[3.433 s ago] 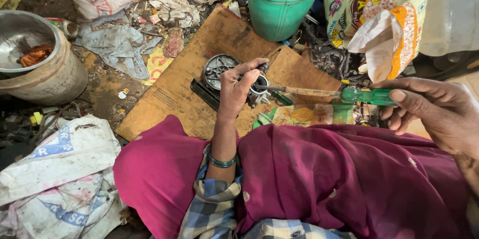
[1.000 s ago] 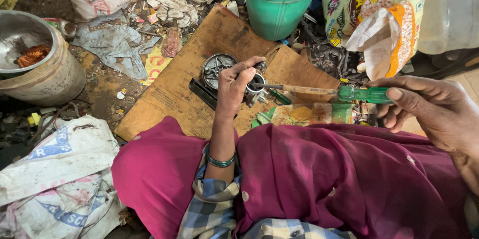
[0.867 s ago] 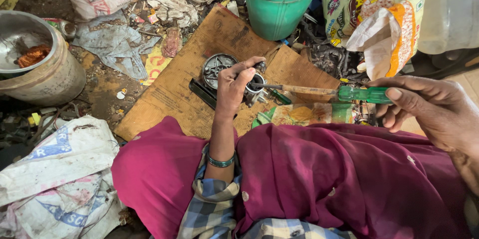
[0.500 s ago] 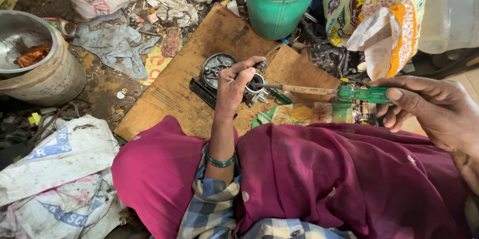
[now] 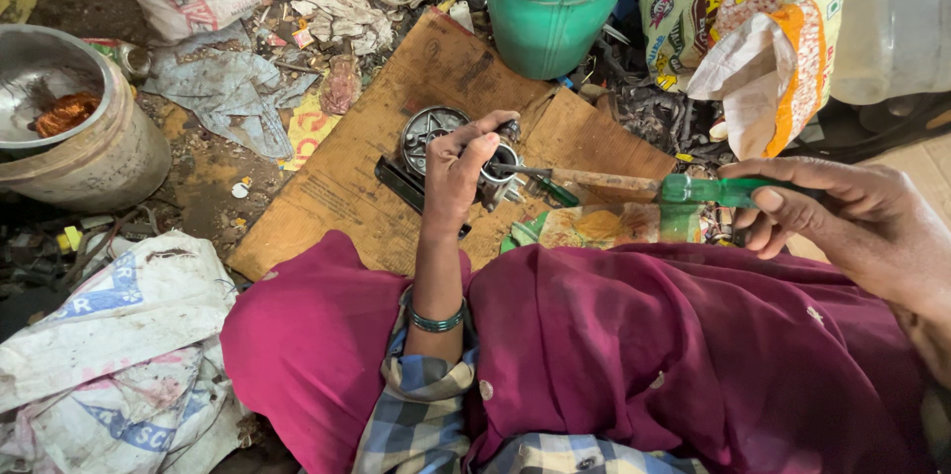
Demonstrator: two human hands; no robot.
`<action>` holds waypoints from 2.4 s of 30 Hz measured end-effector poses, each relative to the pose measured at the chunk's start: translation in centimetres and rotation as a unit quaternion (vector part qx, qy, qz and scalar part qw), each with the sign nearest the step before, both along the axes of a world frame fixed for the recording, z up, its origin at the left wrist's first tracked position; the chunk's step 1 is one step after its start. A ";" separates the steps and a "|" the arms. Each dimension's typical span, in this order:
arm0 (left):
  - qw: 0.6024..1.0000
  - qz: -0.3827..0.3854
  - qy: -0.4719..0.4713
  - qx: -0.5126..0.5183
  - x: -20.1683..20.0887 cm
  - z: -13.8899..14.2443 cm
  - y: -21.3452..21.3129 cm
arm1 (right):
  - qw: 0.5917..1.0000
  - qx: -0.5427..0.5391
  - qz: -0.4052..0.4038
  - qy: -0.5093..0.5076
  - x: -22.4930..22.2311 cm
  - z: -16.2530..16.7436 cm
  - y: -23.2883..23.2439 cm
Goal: The person sits on the floor with a small engine carburetor in their lap and uses a green-handled screwdriver to loosen and tighten screws on the carburetor body, repositioning the part repeatedly while working on different screws. A second screwdriver and a round metal cover rest on the cardboard beside them.
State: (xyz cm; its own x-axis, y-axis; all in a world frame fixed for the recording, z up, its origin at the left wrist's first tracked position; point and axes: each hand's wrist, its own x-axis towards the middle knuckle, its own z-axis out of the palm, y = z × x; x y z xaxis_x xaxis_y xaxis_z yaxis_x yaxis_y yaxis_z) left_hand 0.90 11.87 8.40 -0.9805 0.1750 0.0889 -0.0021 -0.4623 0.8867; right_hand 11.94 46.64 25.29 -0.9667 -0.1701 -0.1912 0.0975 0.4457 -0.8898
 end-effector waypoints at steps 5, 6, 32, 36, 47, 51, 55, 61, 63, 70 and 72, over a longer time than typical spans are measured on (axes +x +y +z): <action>1.000 -0.007 -0.003 0.008 0.1 0.2 0.0 | 1.000 -0.003 -0.002 -0.011 0.0 0.1 0.2; 1.000 -0.010 -0.003 0.011 0.1 0.2 -0.1 | 1.000 -0.003 -0.006 -0.014 -0.1 0.1 0.2; 0.996 0.025 0.045 -0.066 -0.1 0.2 0.1 | 0.999 0.012 -0.025 -0.017 -0.3 -0.2 0.7; 0.996 0.023 0.049 -0.065 -0.1 -0.1 0.1 | 0.999 0.015 -0.029 -0.018 -0.4 -0.3 0.7; 0.996 -0.020 0.050 -0.070 0.0 -0.9 0.6 | 0.971 0.031 -0.019 -0.236 -1.9 -0.8 0.6; 0.993 -0.058 0.059 -0.080 0.3 -1.6 1.0 | 0.956 0.083 -0.017 -0.281 -2.2 -2.3 0.2; 0.990 -0.063 0.044 -0.120 0.4 -2.7 1.3 | 0.966 0.057 0.032 -0.249 -2.2 -4.6 0.1; 0.993 -0.076 0.024 -0.092 0.4 -4.4 1.0 | 0.980 0.126 0.140 -0.066 -3.0 -6.1 0.1; 0.992 -0.068 0.029 -0.105 0.3 -4.9 0.7 | 0.972 0.161 0.170 0.004 -3.1 -5.9 -0.5; 0.994 -0.063 0.021 -0.087 0.3 -5.4 0.0 | 0.929 0.267 0.207 0.151 -2.6 -3.8 -3.5; 0.994 -0.072 -0.019 -0.075 0.4 -5.1 -0.2 | 0.904 0.323 0.222 0.173 -2.4 -3.3 -4.1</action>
State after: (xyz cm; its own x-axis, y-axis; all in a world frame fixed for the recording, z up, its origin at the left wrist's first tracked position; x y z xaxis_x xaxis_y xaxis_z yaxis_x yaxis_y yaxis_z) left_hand 1.32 11.70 3.32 -0.9465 0.3225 0.0138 -0.0944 -0.3175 0.9435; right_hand 9.54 42.51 21.97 -0.8512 -0.5172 -0.0894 -0.4526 0.8095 -0.3739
